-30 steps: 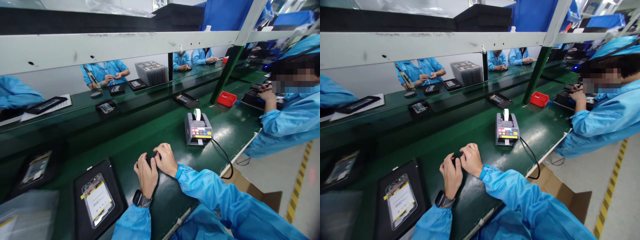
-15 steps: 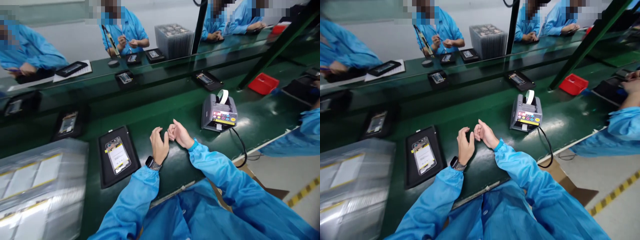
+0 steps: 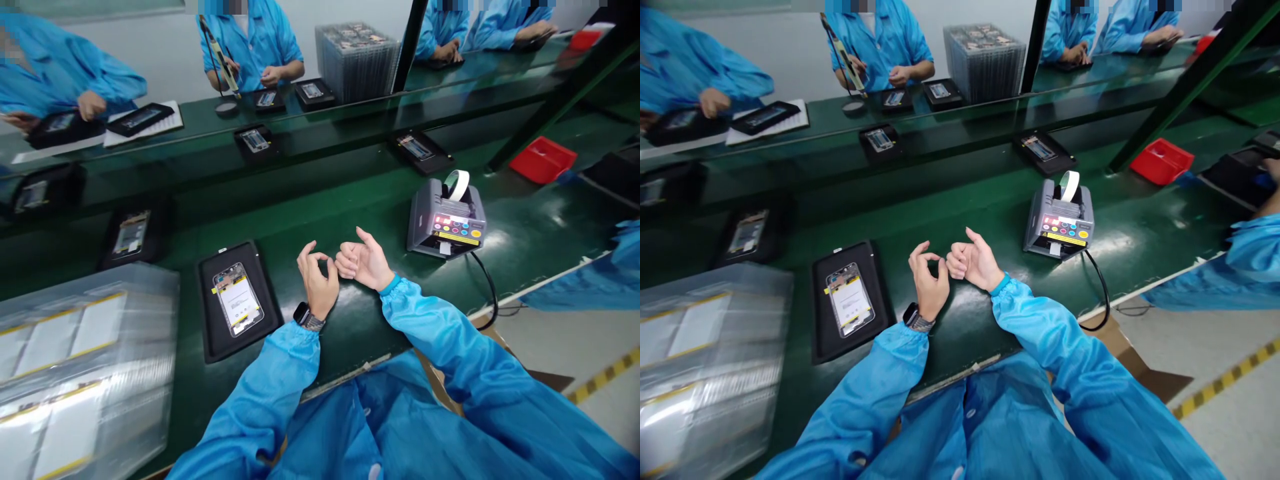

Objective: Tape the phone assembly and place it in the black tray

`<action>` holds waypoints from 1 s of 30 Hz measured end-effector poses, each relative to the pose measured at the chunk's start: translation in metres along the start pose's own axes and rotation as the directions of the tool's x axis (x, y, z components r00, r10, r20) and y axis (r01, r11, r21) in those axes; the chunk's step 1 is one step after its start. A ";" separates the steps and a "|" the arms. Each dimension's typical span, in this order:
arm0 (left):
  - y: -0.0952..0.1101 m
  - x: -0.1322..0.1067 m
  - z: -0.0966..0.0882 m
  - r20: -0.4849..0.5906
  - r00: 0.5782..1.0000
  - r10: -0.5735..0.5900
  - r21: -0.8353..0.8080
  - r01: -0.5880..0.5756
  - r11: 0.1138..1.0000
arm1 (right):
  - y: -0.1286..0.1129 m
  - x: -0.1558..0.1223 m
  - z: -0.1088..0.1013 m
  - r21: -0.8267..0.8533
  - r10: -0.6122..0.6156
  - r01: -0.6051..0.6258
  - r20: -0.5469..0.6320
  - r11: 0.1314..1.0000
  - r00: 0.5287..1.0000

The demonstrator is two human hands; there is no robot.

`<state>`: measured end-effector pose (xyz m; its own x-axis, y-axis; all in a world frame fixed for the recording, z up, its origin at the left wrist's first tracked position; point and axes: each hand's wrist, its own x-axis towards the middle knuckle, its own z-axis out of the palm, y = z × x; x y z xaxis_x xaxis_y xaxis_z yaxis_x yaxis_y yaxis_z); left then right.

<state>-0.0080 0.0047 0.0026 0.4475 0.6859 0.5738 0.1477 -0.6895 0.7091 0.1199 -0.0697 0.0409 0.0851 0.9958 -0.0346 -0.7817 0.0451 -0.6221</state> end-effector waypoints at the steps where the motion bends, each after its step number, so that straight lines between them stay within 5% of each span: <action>1: 0.000 0.000 0.000 0.001 1.000 0.001 -0.007 -0.001 1.000 | 0.000 0.000 0.000 0.000 0.003 -0.003 0.004 1.000 1.000; 6: 0.002 0.000 -0.001 -0.036 0.999 0.003 -0.087 -0.006 0.996 | 0.000 -0.002 -0.003 -0.039 0.093 -0.089 0.095 0.995 0.991; 13: 0.004 0.000 -0.004 -0.022 0.998 0.059 -0.229 -0.063 0.971 | 0.010 -0.004 -0.013 -0.266 0.360 -0.285 0.295 0.921 0.885; 19: 0.015 -0.005 -0.006 -0.020 0.984 0.178 -0.253 -0.177 0.951 | 0.015 -0.002 -0.013 -0.360 0.422 -0.319 0.256 0.877 0.870; 30: 0.017 -0.010 -0.003 -0.025 0.975 0.222 -0.174 -0.223 0.959 | 0.016 -0.001 -0.011 -0.405 0.490 -0.402 0.139 0.821 0.861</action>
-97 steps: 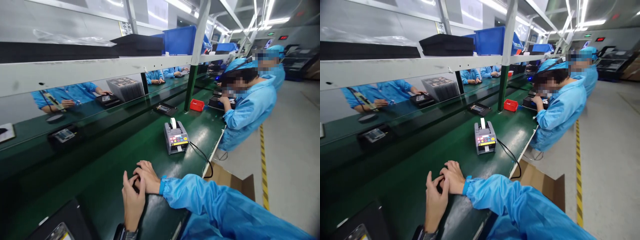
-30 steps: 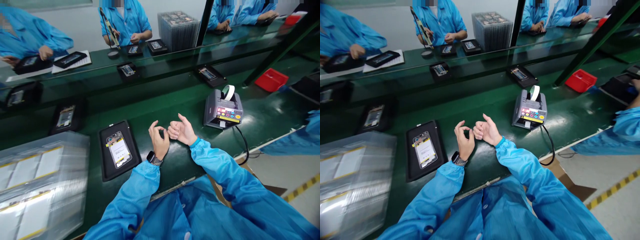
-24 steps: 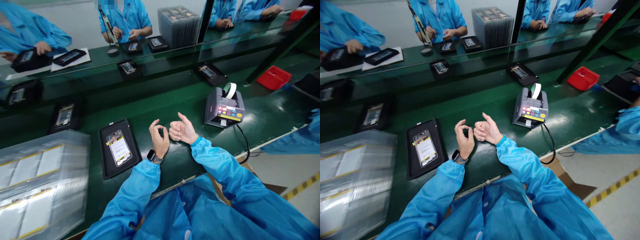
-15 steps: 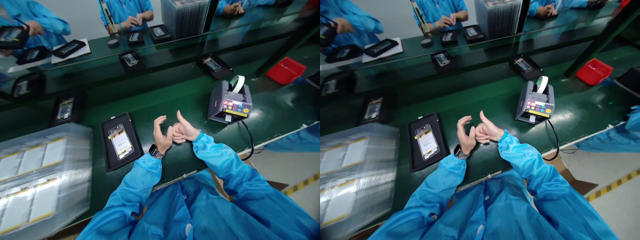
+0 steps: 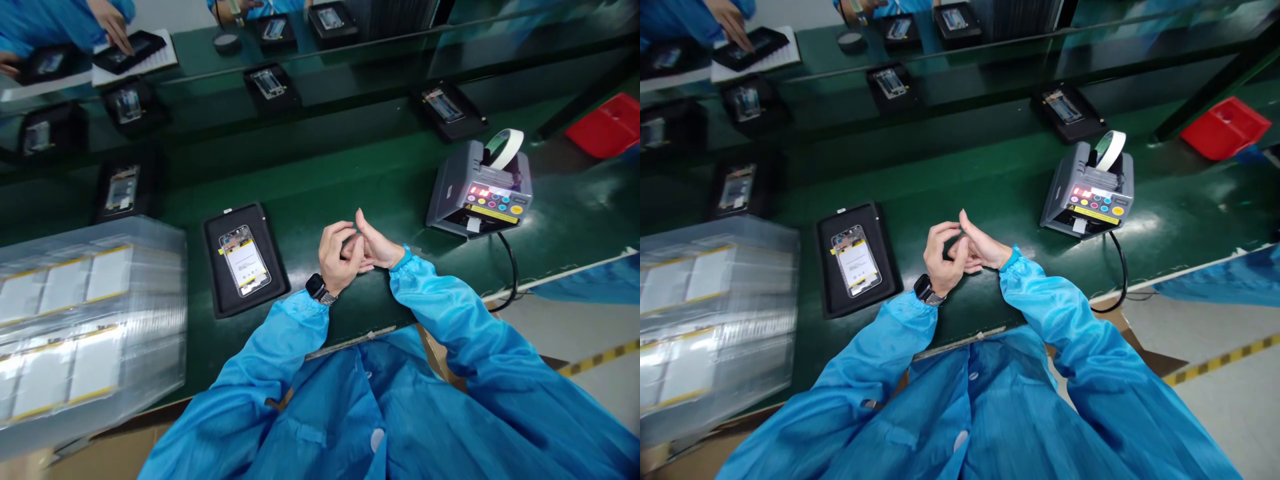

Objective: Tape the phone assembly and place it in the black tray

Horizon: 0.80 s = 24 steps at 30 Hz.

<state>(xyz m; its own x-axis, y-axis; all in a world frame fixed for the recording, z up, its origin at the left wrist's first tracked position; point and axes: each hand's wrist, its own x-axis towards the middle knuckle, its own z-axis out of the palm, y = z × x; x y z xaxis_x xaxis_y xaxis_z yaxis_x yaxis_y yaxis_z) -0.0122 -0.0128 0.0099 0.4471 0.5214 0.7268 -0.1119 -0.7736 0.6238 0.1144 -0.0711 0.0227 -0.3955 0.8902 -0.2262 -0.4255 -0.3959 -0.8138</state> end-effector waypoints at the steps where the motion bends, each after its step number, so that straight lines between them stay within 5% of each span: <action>1: 0.000 0.000 0.001 0.003 1.000 -0.006 -0.003 0.006 1.000 | 0.000 0.000 0.000 -0.009 0.008 -0.008 -0.009 1.000 1.000; 24: 0.001 -0.003 0.002 0.011 1.000 0.006 -0.061 -0.005 0.998 | 0.010 0.006 0.005 -0.149 -0.092 0.071 -0.143 0.986 0.985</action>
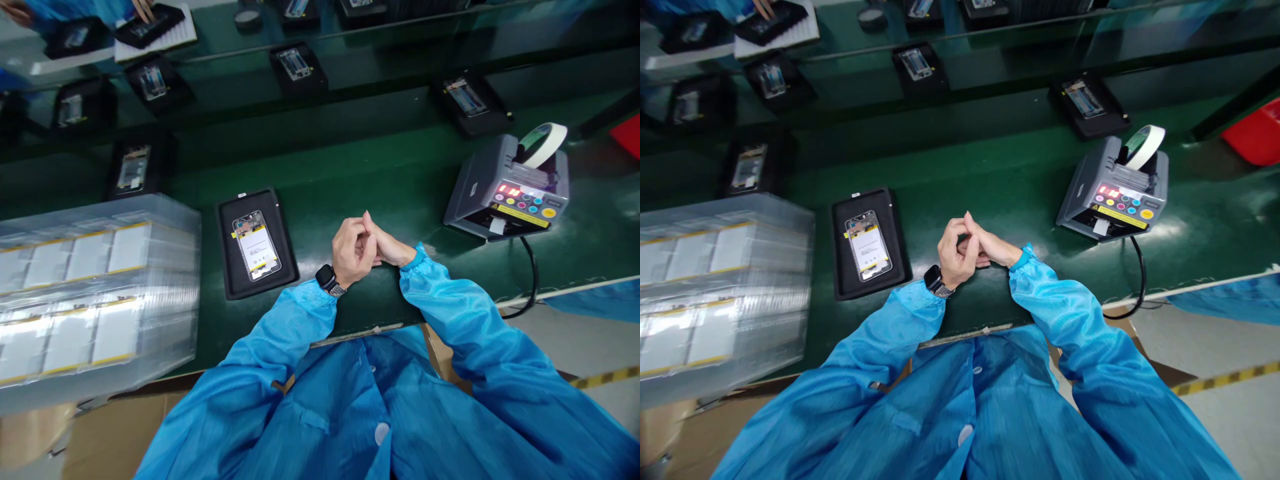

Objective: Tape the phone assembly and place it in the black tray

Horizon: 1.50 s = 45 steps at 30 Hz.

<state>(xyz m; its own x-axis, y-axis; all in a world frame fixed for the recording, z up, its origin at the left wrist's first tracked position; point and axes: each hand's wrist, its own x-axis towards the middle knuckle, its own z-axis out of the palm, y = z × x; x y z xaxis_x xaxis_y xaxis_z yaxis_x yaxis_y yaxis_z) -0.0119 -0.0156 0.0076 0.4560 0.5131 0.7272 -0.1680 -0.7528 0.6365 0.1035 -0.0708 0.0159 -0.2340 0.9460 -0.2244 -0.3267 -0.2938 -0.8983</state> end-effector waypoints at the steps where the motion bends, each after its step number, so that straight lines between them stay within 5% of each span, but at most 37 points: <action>1: 0.000 0.000 0.000 -0.005 1.000 0.006 -0.008 -0.006 1.000 | 0.000 0.000 0.000 0.001 -0.003 0.003 -0.009 1.000 1.000; 45: -0.004 -0.005 0.001 0.012 0.999 0.041 -0.016 -0.041 0.999 | -0.001 0.000 0.005 0.014 0.034 -0.034 -0.074 0.999 0.997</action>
<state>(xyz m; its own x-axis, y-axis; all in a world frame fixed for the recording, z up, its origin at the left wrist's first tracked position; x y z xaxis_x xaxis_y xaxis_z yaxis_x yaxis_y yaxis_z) -0.0126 -0.0157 0.0015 0.4595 0.4764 0.7496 -0.2004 -0.7666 0.6100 0.0988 -0.0715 0.0185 -0.1768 0.9428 -0.2825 -0.3315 -0.3273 -0.8849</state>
